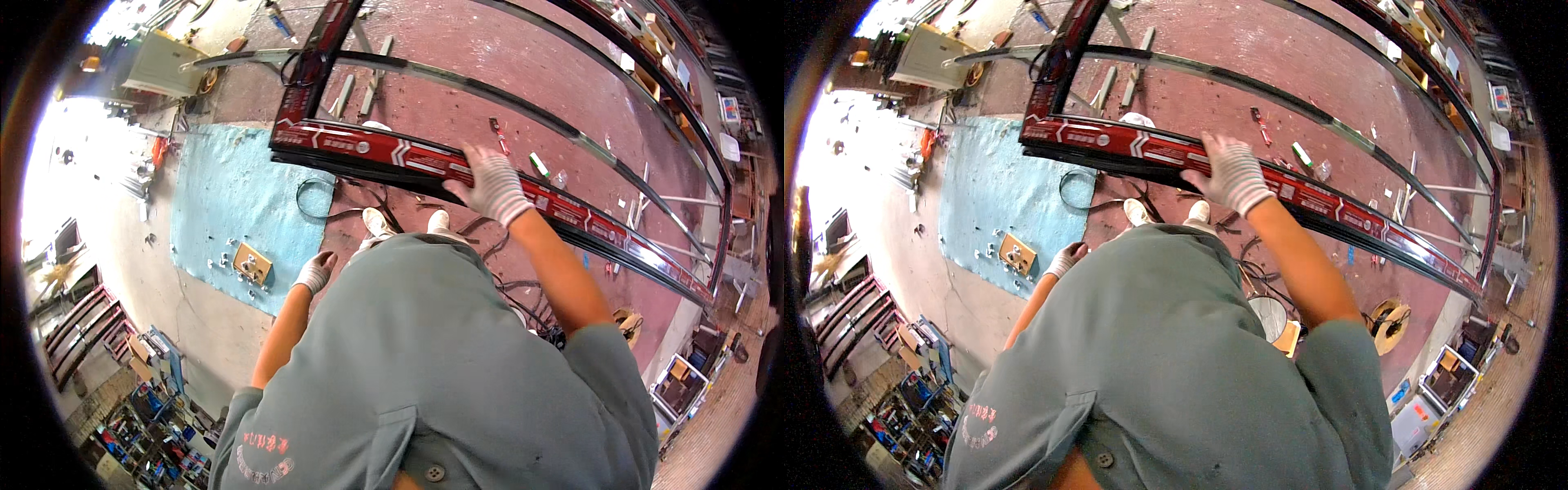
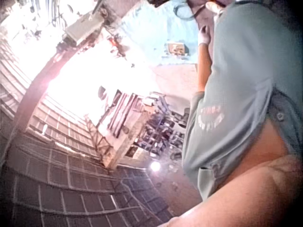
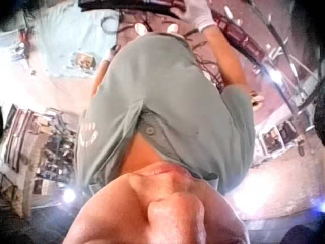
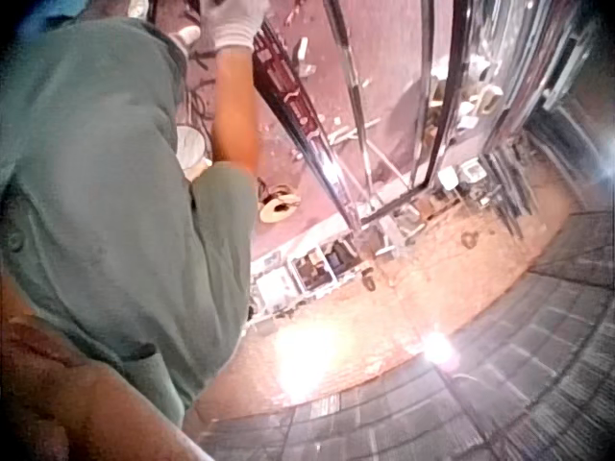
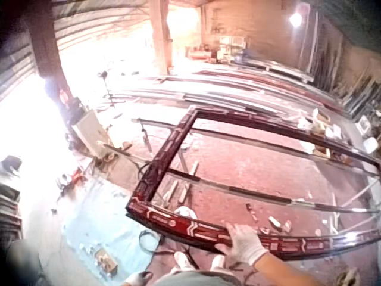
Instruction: The person aligns a long red and black frame component on a workbench, then uses shears to cut a black cable or strip along the frame. The person continues to adjust and trim the cable while handling the frame.
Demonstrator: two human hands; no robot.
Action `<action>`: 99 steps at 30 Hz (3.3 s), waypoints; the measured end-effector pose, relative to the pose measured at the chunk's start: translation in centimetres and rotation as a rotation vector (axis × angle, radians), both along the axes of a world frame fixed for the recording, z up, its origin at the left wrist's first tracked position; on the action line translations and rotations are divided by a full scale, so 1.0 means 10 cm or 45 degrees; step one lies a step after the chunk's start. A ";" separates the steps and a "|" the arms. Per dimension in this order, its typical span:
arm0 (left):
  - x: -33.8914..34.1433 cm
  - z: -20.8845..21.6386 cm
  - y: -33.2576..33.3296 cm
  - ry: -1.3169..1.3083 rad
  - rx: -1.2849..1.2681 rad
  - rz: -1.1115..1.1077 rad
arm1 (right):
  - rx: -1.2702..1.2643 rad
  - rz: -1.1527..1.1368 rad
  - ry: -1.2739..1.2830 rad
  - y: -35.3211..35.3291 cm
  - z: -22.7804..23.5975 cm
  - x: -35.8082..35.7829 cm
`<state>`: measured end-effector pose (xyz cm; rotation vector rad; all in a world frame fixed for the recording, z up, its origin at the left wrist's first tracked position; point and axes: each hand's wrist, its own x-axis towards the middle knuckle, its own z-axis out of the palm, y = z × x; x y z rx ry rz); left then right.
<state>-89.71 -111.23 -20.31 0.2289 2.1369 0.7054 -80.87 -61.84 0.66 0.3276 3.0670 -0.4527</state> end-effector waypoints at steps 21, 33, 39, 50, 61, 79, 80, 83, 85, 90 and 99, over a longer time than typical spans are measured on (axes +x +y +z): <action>0.56 0.01 0.32 -0.115 0.024 0.330 | -0.092 -0.049 0.024 0.07 -0.02 0.08; 0.79 -0.25 0.03 -0.226 0.025 0.414 | -0.012 -0.051 -0.027 0.43 -0.04 0.53; 0.60 -0.15 0.14 -0.191 0.008 0.346 | 0.000 -0.105 -0.063 0.11 -0.02 0.16; 0.41 0.22 0.81 -0.036 0.020 0.155 | 0.059 -0.087 0.043 0.07 -0.10 0.16; 0.70 0.20 0.67 -0.191 -0.151 0.168 | 0.063 -0.107 -0.064 -0.07 -0.06 0.01; 0.93 0.03 0.48 -0.136 -0.069 0.297 | 0.113 -0.076 -0.070 0.05 -0.07 0.18; 0.95 0.12 0.50 -0.166 -0.084 0.317 | 0.151 -0.068 0.015 0.06 -0.10 0.20; 1.00 0.06 0.42 -0.185 -0.072 0.351 | 0.098 -0.069 -0.004 0.17 -0.10 0.30; 1.02 -0.01 0.33 -0.201 -0.040 0.421 | 0.115 -0.088 -0.030 0.24 -0.07 0.40; 0.93 -0.19 0.16 -0.171 -0.091 0.396 | 0.126 -0.065 0.036 0.38 -0.13 0.58; 0.63 -0.20 0.32 -0.090 0.061 0.285 | 0.050 -0.042 0.048 0.54 -0.14 0.70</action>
